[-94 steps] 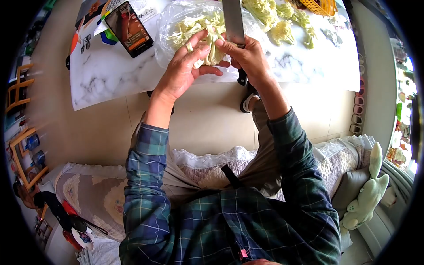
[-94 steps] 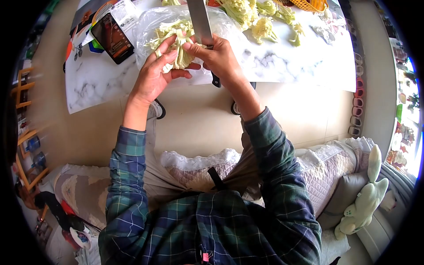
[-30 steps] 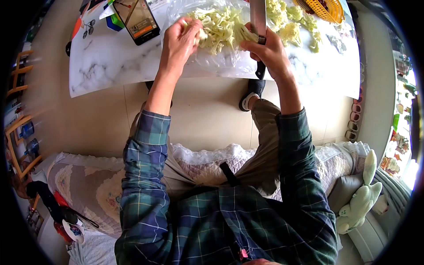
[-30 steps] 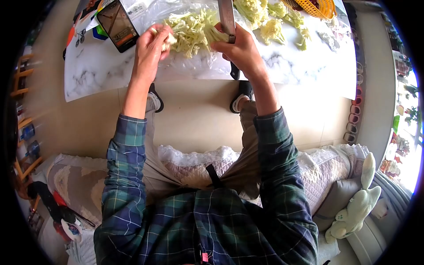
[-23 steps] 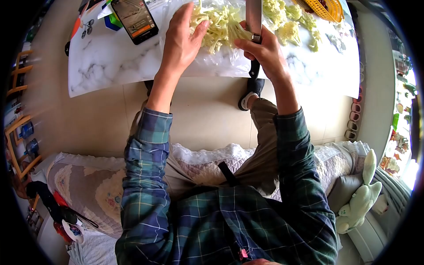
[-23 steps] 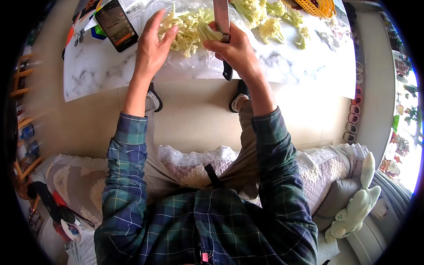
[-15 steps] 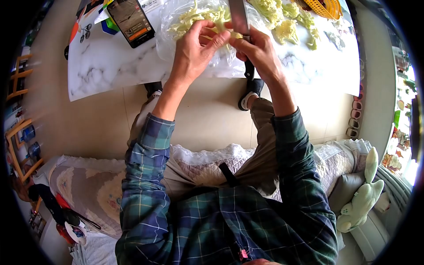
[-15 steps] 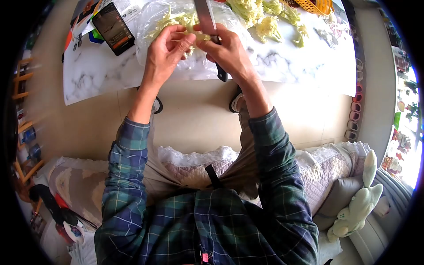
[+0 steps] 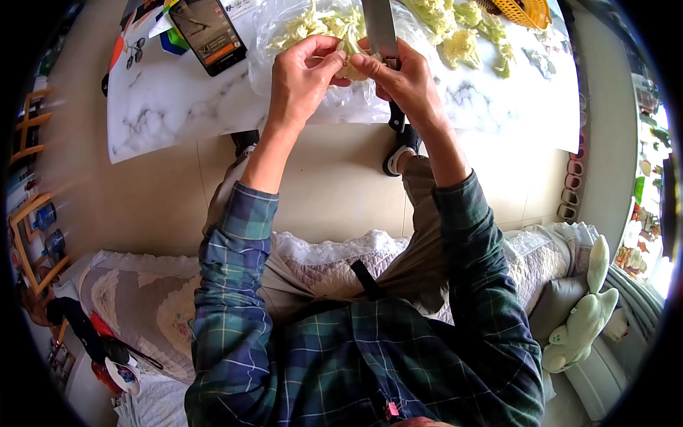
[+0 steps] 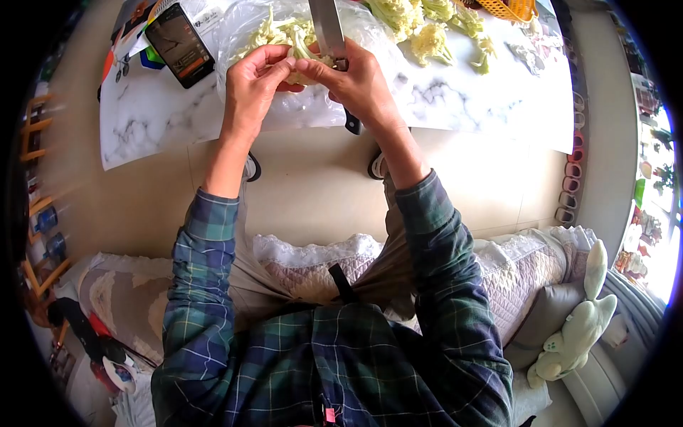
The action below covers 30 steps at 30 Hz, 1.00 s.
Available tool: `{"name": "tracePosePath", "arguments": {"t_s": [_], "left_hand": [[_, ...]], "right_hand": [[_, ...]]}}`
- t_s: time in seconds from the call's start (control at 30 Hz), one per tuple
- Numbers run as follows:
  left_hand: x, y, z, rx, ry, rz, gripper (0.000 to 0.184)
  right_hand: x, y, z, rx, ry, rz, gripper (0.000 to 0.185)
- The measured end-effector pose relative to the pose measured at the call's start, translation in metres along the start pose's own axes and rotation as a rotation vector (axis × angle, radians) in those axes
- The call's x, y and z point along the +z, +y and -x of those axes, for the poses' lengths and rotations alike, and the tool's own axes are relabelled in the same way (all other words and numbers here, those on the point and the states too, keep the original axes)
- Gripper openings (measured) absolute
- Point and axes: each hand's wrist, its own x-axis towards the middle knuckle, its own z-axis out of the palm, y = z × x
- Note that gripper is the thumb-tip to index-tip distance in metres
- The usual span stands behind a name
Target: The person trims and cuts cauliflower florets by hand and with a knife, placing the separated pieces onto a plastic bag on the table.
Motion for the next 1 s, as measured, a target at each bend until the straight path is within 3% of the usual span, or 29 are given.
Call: {"name": "tracePosePath", "arguments": {"t_s": [0.1,0.3,0.37,0.47,0.53,0.6,0.63,0.67,0.73,0.8,0.9,1.0], "left_hand": [[-0.003,0.001,-0.001,-0.040,-0.037,-0.060,0.026],[0.001,0.011,0.004,-0.177,-0.036,0.236,0.038],[0.003,0.009,0.005,-0.076,-0.219,0.126,0.042],[0.011,-0.004,0.009,0.003,-0.215,0.267,0.032],[0.012,-0.008,0.007,0.114,-0.130,0.146,0.030],[0.007,-0.002,0.009,0.144,0.003,-0.182,0.031],[0.003,0.004,0.010,0.094,-0.042,-0.274,0.035],[0.002,0.008,0.010,0.095,-0.041,-0.274,0.035],[0.000,0.012,0.010,-0.048,-0.053,-0.187,0.033],[-0.001,0.009,0.010,-0.045,-0.058,-0.152,0.036],[0.004,0.023,0.018,-0.312,-0.115,0.209,0.032],[-0.004,0.009,0.017,-0.284,-0.258,0.323,0.030]], "right_hand": [[-0.004,-0.002,-0.002,-0.008,0.025,0.079,0.048],[-0.002,0.005,-0.004,-0.007,0.045,-0.046,0.041],[-0.001,0.009,-0.004,0.034,-0.024,-0.363,0.035],[0.008,0.008,-0.002,0.041,-0.047,-0.378,0.030],[0.008,0.005,-0.001,0.053,-0.022,-0.345,0.028],[0.005,0.000,-0.001,-0.171,0.122,-0.003,0.027],[0.005,-0.004,0.000,-0.266,0.220,0.119,0.027],[0.001,-0.010,0.007,-0.236,0.229,0.173,0.026],[-0.002,-0.011,0.016,-0.383,0.170,0.374,0.028],[0.002,0.004,0.012,-0.668,0.224,0.638,0.037],[-0.003,0.012,0.018,-0.623,0.167,0.834,0.040],[-0.001,0.017,0.021,-0.673,0.127,0.867,0.041]]}}
